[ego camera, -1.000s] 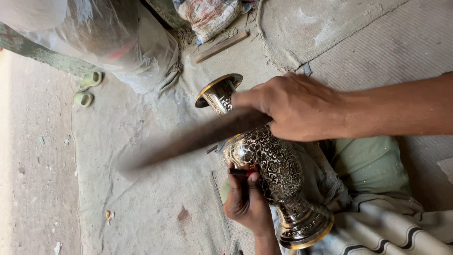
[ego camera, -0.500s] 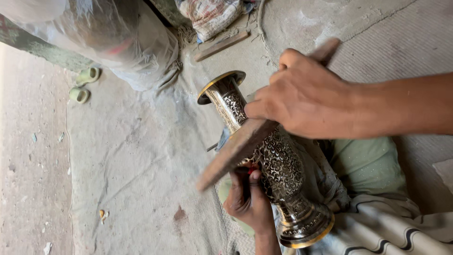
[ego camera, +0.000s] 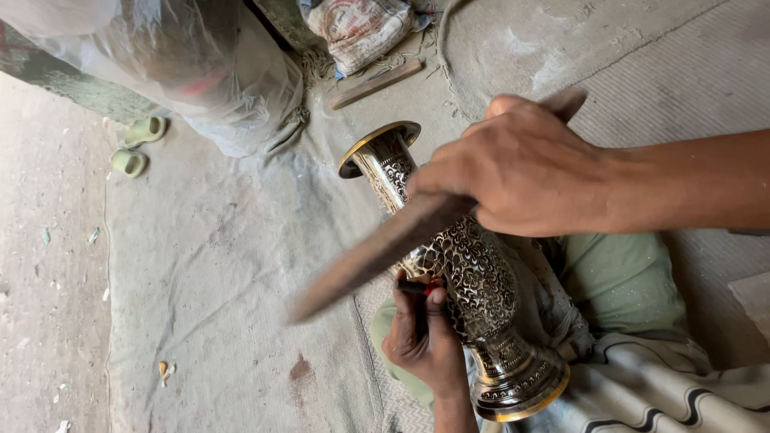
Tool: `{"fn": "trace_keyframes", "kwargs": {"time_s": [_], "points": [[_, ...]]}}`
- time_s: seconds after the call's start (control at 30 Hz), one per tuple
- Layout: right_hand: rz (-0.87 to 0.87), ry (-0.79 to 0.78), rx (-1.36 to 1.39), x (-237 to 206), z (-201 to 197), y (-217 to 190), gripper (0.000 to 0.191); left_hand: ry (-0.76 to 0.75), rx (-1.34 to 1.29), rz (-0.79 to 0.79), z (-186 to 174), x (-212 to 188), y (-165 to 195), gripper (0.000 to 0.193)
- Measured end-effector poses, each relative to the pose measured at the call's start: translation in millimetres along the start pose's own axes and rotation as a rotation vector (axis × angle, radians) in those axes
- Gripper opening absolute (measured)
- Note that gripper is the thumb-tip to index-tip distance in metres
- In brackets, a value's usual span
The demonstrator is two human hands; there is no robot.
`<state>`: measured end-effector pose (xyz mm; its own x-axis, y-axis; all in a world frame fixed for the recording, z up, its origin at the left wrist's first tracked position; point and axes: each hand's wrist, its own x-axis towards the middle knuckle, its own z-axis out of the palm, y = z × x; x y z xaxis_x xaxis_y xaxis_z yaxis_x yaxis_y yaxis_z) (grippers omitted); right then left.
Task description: The person sits on the ground with an ornate brass vase held against their body. They hold a small chisel against the vase's engraved surface with one hand and repeatedly strike the chisel with a wooden mallet held in the other hand, repositioning the chisel around the pattern to chase the decoration.
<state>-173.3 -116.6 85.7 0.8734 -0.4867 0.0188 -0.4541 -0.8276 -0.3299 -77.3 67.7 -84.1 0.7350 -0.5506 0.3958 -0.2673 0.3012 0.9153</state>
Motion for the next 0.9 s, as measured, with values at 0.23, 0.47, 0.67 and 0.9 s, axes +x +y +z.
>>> {"fn": "trace_keyframes", "kwargs": {"time_s": [0.23, 0.47, 0.67, 0.9], "points": [[-0.014, 0.007, -0.115, -5, 10, 4, 0.024, -0.010, -0.039, -0.076, -2, -2, 0, 0.046], [0.034, -0.027, 0.043, -11, 13, 0, 0.032, -0.031, -0.020, -0.020, -2, -1, 0, 0.032], [-0.007, 0.076, -0.437, -19, 10, 22, 0.022, -0.031, 0.048, -0.018, 0, 7, 3, 0.048], [-0.269, 0.433, -0.187, -13, -2, 25, 0.060, -0.017, -0.029, -0.092, 7, 12, 9, 0.048]]}}
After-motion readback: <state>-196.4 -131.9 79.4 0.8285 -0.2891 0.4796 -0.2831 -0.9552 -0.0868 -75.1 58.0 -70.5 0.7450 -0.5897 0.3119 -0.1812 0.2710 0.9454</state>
